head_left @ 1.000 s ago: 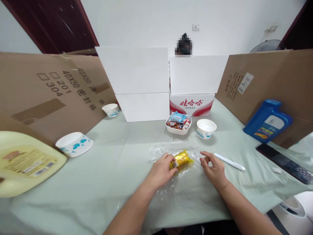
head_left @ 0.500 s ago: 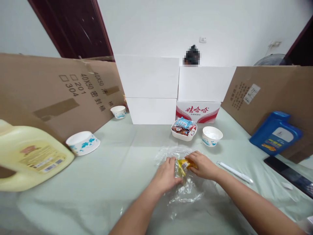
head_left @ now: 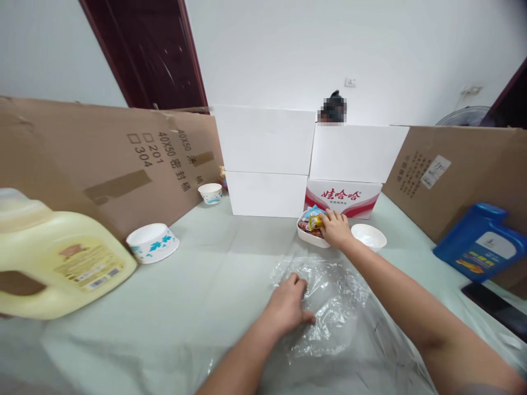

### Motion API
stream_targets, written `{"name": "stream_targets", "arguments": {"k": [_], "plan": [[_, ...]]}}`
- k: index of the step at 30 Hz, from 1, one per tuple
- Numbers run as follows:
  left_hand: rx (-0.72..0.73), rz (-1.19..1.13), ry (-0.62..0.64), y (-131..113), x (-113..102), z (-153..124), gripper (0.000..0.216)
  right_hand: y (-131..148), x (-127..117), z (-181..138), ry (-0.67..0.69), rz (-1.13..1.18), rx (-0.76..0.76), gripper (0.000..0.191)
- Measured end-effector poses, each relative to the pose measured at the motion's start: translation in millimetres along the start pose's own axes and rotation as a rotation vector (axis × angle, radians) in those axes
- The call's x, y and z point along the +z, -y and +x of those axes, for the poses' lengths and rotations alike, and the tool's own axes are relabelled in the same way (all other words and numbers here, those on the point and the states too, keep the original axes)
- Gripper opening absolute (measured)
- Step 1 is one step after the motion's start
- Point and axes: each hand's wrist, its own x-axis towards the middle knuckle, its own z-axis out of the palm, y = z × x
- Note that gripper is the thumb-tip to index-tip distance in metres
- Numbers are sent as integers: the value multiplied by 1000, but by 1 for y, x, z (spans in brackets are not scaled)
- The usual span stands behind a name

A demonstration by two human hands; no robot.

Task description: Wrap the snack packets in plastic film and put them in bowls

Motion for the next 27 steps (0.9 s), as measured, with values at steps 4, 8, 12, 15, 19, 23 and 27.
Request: {"name": "stream_targets", "arguments": {"k": [4,8,12,15,19,23,27], "plan": [[28,-33,-9,-2,-7,-1,54,14,-2,-55,-61,106,-286,36],[24,-11,-150,0,-9,1,24,25,-11,-136,261,248,-592,29],[-36,95,-167,0,-1,5,25,18,-23,-202,376,303,-486,42],[-20,133,-149,-5,6,4,27,5,-31,-228,421,297,-385,50],[24,192,-184,-16,11,-2,22,-5,-36,-239,483,275,-214,54],[223,203,-288,-26,19,-5,24,4,-33,-239,519,245,-54,68],[373,215,-140,-24,36,-2,47,8,-30,-232,579,210,43,84]]}}
